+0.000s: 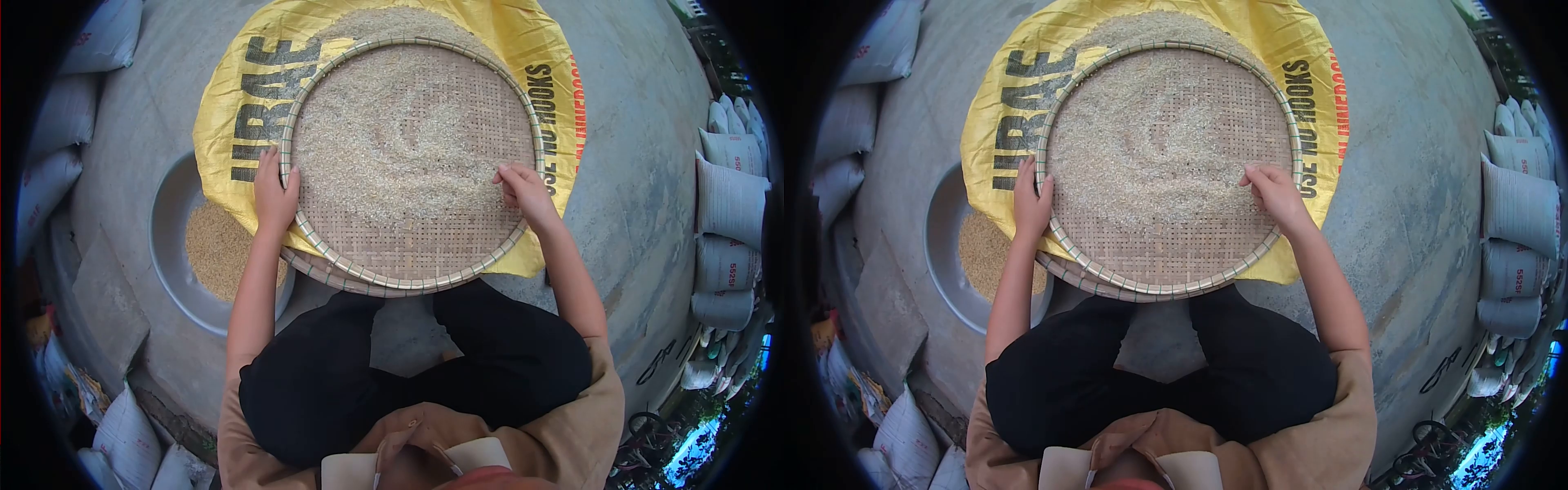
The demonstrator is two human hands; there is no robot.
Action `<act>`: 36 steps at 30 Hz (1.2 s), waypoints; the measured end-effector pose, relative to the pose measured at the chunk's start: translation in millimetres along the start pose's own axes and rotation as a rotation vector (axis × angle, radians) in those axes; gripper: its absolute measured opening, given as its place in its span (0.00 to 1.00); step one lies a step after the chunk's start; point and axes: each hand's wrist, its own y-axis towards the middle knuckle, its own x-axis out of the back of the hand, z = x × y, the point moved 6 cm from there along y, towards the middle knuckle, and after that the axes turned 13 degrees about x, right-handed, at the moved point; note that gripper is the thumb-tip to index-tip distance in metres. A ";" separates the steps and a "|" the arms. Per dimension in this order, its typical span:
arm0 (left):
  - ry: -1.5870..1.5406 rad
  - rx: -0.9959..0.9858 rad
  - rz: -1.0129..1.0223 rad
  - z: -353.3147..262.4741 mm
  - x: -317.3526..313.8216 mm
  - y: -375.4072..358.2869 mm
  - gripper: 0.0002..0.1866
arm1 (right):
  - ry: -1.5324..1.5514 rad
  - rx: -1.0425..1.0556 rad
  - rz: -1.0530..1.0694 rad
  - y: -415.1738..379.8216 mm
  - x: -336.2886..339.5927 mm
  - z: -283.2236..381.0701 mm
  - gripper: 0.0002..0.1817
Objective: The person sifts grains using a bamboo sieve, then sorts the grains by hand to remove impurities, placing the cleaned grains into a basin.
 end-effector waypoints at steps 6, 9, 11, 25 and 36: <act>0.005 -0.002 -0.011 1.8 -0.8 0.3 0.25 | -0.547 0.232 0.106 0.0 -7.6 10.1 0.17; 0.007 -0.002 -0.008 2.3 -1.7 0.4 0.25 | -0.635 0.156 0.144 -4.8 -15.3 12.3 0.14; 0.010 -0.002 -0.008 2.4 -1.3 0.5 0.25 | -0.667 0.162 0.226 -5.4 -22.3 9.4 0.13; 0.001 0.002 -0.007 2.0 -1.2 0.4 0.25 | -0.927 0.357 0.330 -14.9 -50.2 7.0 0.10; -0.019 -0.006 -0.008 1.5 -1.1 -0.4 0.25 | -0.805 0.307 0.356 -12.1 -47.3 8.4 0.10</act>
